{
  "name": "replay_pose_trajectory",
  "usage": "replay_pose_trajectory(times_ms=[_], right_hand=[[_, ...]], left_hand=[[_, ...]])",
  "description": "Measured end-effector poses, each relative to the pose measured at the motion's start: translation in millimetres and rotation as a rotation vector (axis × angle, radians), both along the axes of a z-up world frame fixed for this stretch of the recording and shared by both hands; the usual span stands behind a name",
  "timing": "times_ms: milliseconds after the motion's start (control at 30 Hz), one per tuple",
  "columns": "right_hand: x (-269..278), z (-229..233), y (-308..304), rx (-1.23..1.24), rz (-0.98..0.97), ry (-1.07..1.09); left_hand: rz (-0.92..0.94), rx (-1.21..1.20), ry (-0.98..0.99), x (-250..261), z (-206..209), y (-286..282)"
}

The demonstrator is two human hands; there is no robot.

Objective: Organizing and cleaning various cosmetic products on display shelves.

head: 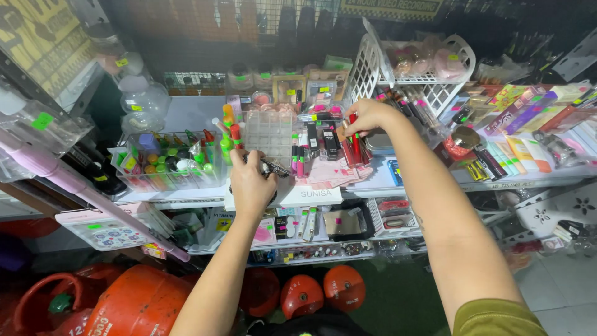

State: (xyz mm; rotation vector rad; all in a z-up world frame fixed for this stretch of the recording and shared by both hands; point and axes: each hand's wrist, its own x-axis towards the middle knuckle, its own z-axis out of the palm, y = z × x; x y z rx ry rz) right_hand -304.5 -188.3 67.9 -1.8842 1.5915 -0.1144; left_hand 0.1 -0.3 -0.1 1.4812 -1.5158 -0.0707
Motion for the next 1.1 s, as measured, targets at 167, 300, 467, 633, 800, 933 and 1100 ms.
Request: replay_pose_trajectory(times_ms=[167,300,467,633,800,933,1100], right_hand=[[4,1,6,-0.149,-0.072,-0.132],[5,-3,0,-0.292,-0.079,-0.166],[53,-6,-1,-0.653,-0.028,-0.186],[164,23,61,-0.693,0.341,-0.419],[231,-7,62,-1.15,0.711,-0.42],[242,-3,56,-0.828,0.644,-0.262],[231,15,38,-0.893,0.611,-0.322]], left_hand=[[0.0,0.007,0.004,0,-1,0],[-0.002,0.013,0.013,1,0,0],[0.01,-0.024,0.005,1,0,0],[0.003,0.011,0.007,0,-1,-2],[-0.024,-0.078,0.035,1,4,0],[-0.018,-0.056,0.045,3,2,-1],[-0.014,0.011,0.031,3,-1,-1]])
